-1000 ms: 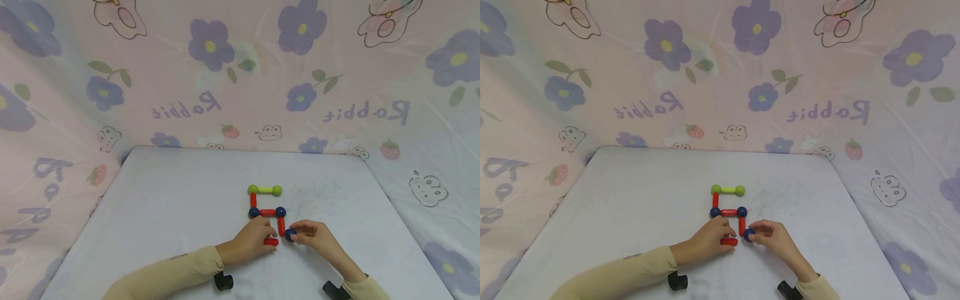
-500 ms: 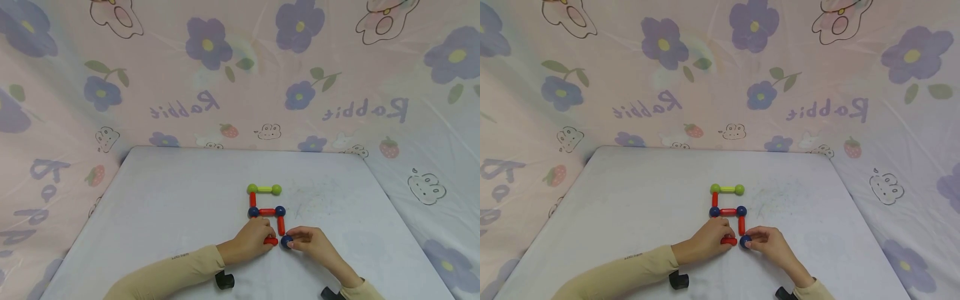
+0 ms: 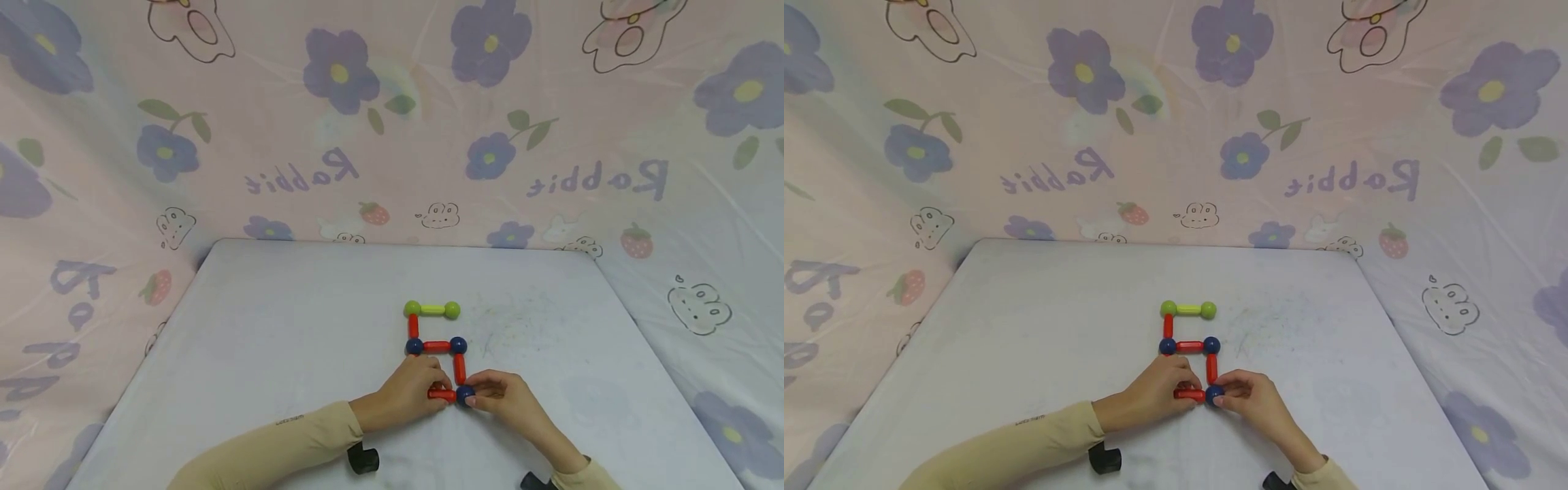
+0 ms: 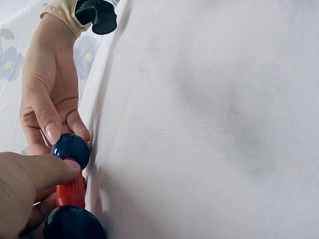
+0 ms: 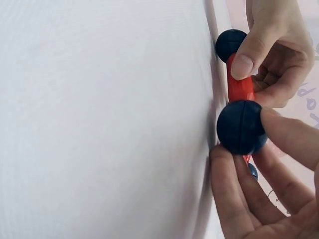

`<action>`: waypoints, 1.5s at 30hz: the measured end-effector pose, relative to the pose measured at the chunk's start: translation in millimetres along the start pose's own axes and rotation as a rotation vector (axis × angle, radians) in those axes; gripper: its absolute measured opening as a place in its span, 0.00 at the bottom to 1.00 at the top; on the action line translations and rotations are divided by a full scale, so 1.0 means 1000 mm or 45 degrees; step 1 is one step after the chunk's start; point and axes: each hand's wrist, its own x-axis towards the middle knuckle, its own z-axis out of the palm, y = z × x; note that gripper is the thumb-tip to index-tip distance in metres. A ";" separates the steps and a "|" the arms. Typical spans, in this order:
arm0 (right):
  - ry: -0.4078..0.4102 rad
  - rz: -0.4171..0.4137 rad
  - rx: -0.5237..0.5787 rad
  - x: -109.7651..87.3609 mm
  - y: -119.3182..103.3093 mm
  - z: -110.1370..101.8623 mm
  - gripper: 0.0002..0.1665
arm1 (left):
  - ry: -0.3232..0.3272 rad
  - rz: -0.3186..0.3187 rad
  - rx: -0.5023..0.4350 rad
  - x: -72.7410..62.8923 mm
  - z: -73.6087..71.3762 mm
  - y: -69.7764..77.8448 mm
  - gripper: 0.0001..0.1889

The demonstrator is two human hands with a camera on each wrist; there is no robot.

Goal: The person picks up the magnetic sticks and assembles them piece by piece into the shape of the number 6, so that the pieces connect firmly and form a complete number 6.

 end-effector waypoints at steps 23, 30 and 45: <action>0.035 0.041 0.055 -0.001 0.003 0.001 0.25 | -0.267 0.218 0.033 0.060 -0.033 -0.016 0.13; 0.047 0.050 0.065 -0.001 0.001 0.002 0.25 | -0.446 0.294 0.066 0.078 -0.024 -0.018 0.14; 0.046 0.057 0.077 0.002 0.000 0.001 0.24 | -0.473 0.377 0.274 0.083 -0.016 -0.017 0.13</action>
